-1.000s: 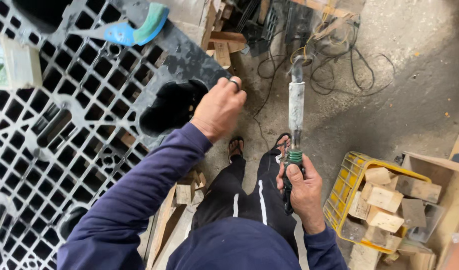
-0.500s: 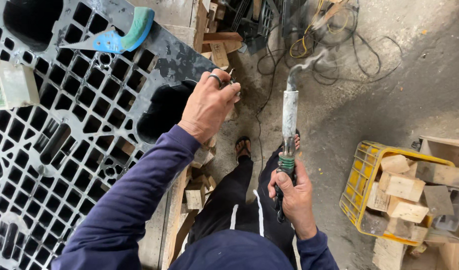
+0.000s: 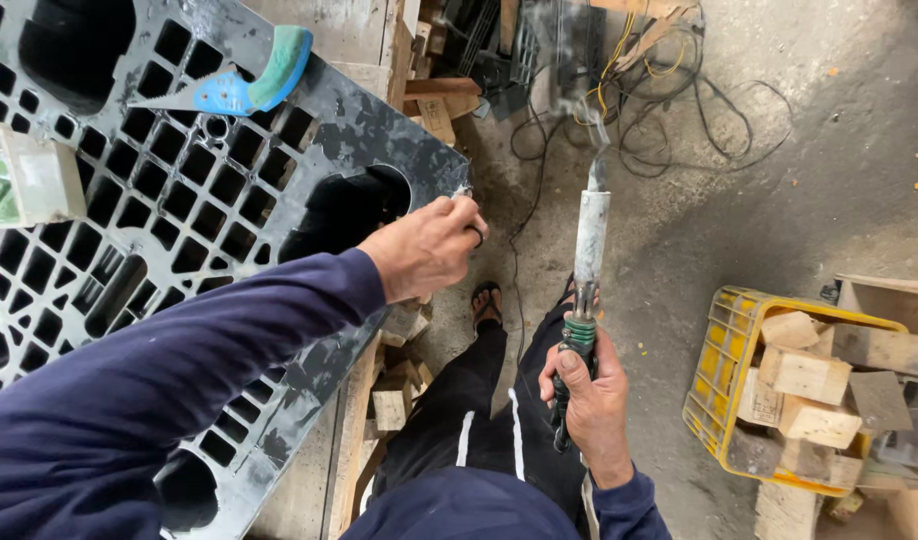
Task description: The person uses a chisel to scrape residue from the edges and cavities of a large black plastic mold. They repeatedly scrape and wipe the surface with a cloth, focusing on the perimeter and interior sections of the mold.
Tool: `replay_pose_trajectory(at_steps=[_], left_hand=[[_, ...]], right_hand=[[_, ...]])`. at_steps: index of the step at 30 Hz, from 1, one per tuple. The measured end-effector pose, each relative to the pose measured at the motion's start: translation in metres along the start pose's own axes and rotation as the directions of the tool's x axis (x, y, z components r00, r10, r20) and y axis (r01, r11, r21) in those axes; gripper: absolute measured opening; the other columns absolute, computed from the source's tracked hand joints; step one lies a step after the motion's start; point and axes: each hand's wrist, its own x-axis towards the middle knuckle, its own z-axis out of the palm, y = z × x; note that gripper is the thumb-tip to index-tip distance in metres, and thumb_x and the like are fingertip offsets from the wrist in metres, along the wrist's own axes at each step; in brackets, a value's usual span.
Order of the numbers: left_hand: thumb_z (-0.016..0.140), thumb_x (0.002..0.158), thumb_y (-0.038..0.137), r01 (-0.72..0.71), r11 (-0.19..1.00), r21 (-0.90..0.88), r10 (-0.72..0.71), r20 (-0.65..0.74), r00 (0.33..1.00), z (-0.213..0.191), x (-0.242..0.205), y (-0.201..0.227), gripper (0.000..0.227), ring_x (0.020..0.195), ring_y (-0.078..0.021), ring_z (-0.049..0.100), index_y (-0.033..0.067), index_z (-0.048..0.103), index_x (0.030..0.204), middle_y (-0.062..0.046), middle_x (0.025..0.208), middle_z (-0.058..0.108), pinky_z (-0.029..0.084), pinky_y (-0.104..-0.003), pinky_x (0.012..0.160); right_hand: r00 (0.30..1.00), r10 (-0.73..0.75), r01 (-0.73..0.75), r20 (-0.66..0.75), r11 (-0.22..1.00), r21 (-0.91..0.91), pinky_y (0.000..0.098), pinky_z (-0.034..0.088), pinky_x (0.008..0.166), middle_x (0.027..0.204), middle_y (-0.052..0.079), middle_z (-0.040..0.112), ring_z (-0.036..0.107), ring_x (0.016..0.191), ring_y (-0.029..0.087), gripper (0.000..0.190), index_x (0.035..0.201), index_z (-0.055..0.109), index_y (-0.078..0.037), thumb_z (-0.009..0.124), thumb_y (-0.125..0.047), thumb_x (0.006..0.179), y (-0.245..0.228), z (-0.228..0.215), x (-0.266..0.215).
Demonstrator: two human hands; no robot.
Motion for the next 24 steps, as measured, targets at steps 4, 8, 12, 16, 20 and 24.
replay_pose_trajectory(at_steps=[4,8,12,16,20,24], left_hand=[[0.070,0.075,0.019,-0.080,0.973,-0.219,0.099,0.077,0.992,0.004,-0.015,-0.004,0.013,0.111,-0.0265,0.053,0.0117,0.075,0.066,-0.009,0.122,0.062,0.053,-0.035,0.081],[0.069,0.083,0.016,-0.108,0.953,-0.284,0.126,0.043,0.991,0.008,-0.022,0.009,0.011,0.104,-0.0237,0.055,0.0068,0.074,0.085,-0.006,0.105,0.060,0.054,-0.035,0.082],[0.069,0.086,0.014,-0.184,0.888,-0.422,0.183,-0.043,0.982,0.003,-0.031,0.024,0.011,0.100,-0.0250,0.057,0.0048,0.068,0.093,-0.009,0.101,0.058,0.054,-0.037,0.084],[0.065,0.085,0.003,0.075,0.828,-0.555,-0.299,-0.326,0.897,0.009,-0.044,0.000,0.027,0.103,-0.0265,0.057,0.0057,0.063,0.111,-0.013,0.108,0.058,0.052,-0.038,0.087],[0.059,0.111,0.005,0.361,0.382,-0.851,-0.864,-0.191,0.465,0.037,-0.022,-0.048,0.009,0.105,-0.0232,0.062,0.0063,0.060,0.120,-0.011,0.114,0.058,0.053,-0.038,0.091],[0.066,0.106,0.014,0.496,0.544,-0.677,-0.824,-0.321,0.466,0.069,0.010,-0.087,0.013,0.105,-0.0319,0.057,0.0058,0.064,0.116,-0.012,0.109,0.059,0.049,-0.043,0.093]], right_hand=[[1.000,0.021,-0.021,0.012,1.000,0.019,0.0259,0.049,0.052,0.081,0.007,0.061,0.061,0.061,0.014,0.050,0.139,0.054,-0.004,0.069,-0.027,0.098,0.003,-0.003,0.001],[0.996,0.021,-0.027,0.085,0.998,0.063,0.0266,0.050,0.054,0.084,0.007,0.062,0.062,0.063,0.014,0.051,0.138,0.053,-0.003,0.068,-0.030,0.098,0.011,0.000,0.002],[0.995,0.003,-0.008,0.101,0.999,0.041,0.0270,0.053,0.064,0.098,0.006,0.064,0.064,0.078,0.013,0.050,0.137,0.051,-0.003,0.065,-0.033,0.099,0.019,0.004,0.005],[0.988,0.131,-0.124,0.077,0.988,-0.097,0.0254,0.047,0.055,0.082,0.005,0.061,0.059,0.065,0.011,0.044,0.135,0.058,0.000,0.062,-0.030,0.103,0.023,-0.001,0.005],[0.972,0.215,-0.193,0.091,0.960,-0.202,0.0245,0.045,0.050,0.079,0.001,0.059,0.057,0.060,0.009,0.049,0.142,0.054,-0.003,0.060,-0.025,0.099,0.027,0.001,0.002],[0.979,0.153,-0.102,0.137,0.940,-0.326,0.0237,0.048,0.055,0.076,0.000,0.060,0.057,0.061,0.008,0.050,0.144,0.054,0.000,0.062,-0.022,0.100,0.032,0.009,0.000]])
